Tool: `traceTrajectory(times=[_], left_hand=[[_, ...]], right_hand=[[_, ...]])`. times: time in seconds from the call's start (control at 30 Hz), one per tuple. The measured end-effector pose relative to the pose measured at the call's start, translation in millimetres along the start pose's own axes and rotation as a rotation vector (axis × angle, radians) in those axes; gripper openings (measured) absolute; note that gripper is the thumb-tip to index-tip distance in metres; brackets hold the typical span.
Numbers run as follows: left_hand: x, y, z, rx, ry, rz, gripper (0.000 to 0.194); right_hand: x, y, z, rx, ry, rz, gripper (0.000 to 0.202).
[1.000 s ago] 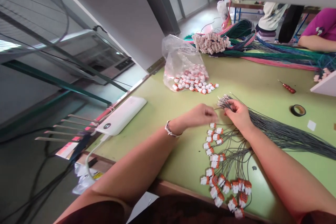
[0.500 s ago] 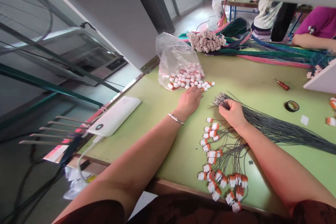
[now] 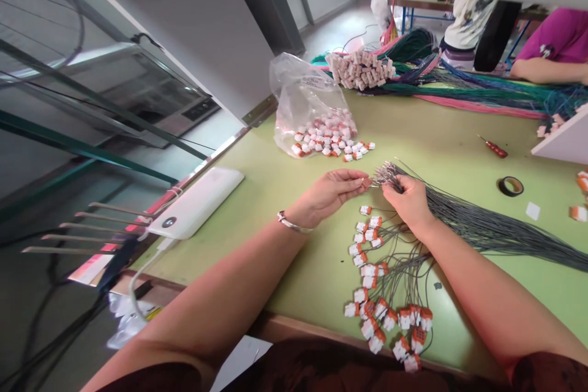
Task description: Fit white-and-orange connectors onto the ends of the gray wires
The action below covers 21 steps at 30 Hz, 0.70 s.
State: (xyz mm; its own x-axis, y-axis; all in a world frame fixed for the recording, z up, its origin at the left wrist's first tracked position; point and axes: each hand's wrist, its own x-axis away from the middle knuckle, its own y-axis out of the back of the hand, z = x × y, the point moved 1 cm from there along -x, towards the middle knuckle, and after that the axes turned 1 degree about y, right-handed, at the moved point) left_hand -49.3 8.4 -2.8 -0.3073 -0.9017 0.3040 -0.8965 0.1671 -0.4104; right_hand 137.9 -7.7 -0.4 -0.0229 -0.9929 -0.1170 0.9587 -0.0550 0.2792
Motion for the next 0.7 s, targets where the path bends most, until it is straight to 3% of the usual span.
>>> traceTrajectory(times=[0.27,0.7], left_hand=[[0.9,-5.6,3.4,0.116,0.078,0.020,0.010],[0.9,-5.5,7.2,0.119,0.059,0.054,0.010]], right_hand=[[-0.1,0.4,-2.5,0.075,0.060,-0.006,0.025],[1.8,-2.1,-2.4,0.209,0.077,-0.030,0.022]])
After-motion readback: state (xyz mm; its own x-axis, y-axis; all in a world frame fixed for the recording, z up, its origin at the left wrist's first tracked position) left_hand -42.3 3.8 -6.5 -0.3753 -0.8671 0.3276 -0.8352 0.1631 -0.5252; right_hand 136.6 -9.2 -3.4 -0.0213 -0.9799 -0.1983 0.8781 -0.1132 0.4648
